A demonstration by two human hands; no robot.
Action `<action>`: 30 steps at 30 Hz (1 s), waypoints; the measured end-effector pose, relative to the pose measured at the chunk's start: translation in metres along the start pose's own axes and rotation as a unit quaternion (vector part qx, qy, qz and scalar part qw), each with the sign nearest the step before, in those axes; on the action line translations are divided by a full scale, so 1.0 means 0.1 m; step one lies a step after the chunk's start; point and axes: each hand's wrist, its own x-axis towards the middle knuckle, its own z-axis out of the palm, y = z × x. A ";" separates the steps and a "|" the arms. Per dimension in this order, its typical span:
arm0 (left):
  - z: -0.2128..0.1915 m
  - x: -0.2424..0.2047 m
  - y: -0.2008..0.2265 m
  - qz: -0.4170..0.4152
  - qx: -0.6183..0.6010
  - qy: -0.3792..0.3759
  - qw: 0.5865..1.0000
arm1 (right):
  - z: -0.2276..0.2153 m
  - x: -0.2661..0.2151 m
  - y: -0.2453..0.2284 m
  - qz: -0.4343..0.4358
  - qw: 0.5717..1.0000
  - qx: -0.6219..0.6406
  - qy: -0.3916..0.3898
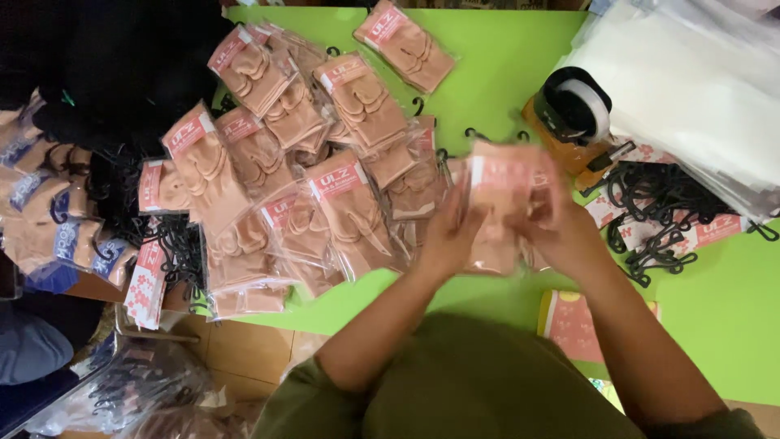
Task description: The person packs beige gloves into clear plastic bags on a green table. They insert the gloves, attach black plastic hooks to the packaging, and apply pink and yellow stickers to the bags. The person arranges the finished packages in a row on the table.
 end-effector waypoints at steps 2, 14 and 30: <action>0.16 0.35 0.74 0.143 0.334 -0.007 0.931 | 0.08 0.01 0.15 0.076 0.981 0.176 -0.016; -0.50 2.95 -1.32 0.092 0.884 0.024 0.459 | 0.54 -0.11 0.69 -0.114 0.965 -0.233 -0.029; 0.36 -0.14 0.23 0.301 0.693 -0.176 0.631 | 0.15 0.18 1.33 -0.121 0.905 0.364 0.187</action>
